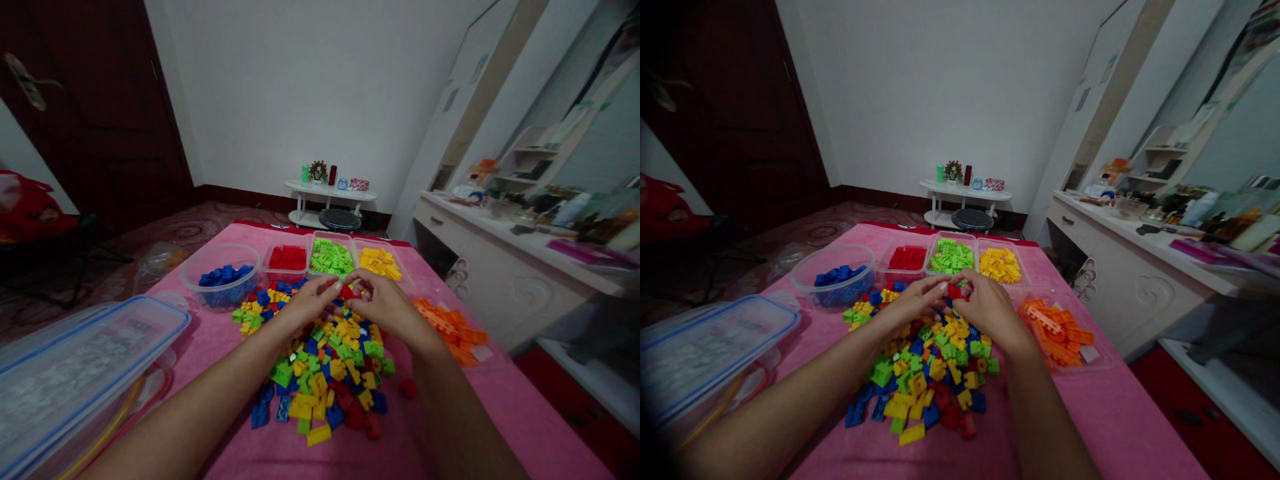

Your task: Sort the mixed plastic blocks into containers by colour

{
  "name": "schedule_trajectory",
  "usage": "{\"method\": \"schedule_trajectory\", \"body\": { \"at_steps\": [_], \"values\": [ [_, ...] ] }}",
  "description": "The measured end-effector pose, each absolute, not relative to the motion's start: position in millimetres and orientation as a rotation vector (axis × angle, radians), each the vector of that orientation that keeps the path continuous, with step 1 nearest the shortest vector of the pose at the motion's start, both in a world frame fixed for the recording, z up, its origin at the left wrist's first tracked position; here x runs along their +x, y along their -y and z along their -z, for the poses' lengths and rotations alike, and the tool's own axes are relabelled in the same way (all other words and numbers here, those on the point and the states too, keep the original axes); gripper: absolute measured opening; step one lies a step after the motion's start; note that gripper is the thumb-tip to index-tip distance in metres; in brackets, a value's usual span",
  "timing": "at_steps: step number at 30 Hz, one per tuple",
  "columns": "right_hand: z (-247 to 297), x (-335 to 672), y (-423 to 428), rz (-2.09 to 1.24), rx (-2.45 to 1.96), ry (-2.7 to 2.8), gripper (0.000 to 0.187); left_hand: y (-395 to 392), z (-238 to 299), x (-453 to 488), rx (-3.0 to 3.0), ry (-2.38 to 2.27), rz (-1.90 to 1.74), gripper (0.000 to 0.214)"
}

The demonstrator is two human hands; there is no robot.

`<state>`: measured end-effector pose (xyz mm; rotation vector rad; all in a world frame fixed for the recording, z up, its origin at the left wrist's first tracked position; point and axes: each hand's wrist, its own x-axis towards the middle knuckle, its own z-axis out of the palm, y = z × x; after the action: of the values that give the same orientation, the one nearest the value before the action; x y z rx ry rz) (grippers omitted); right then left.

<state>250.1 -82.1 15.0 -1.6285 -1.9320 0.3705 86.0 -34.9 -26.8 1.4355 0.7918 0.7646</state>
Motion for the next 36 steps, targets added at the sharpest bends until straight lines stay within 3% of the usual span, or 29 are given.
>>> {"method": "schedule_trajectory", "body": {
  "at_steps": [6, 10, 14, 18, 23, 30, 36],
  "values": [
    [-11, 229, 82, -0.514, -1.468, 1.857, 0.052, 37, 20, 79, 1.188, -0.593, -0.618, 0.046],
    [-10, 224, 81, -0.548, -1.457, 1.856, 0.054, 32, 18, 75, 1.177, -0.647, -0.572, 0.048],
    [-13, 224, 84, -0.681, -1.473, 1.869, 0.047, 28, 17, 71, 1.154, -0.661, -0.537, 0.049],
    [-15, 235, 87, -0.592, -1.546, 2.056, 0.03, 18, 17, 59, 1.282, -0.758, -0.51, 0.041],
    [-21, 252, 86, -0.497, -1.71, 2.035, 0.029, -23, 9, 36, 1.637, -1.143, -0.824, 0.024],
    [-29, 270, 81, -0.298, -1.769, 1.806, 0.024, -71, -13, 31, 2.173, -1.648, -1.247, 0.043],
    [-29, 283, 80, -0.187, -1.841, 1.751, 0.021, -26, 6, 55, 2.367, -1.339, -1.07, 0.029]
  ]
}}
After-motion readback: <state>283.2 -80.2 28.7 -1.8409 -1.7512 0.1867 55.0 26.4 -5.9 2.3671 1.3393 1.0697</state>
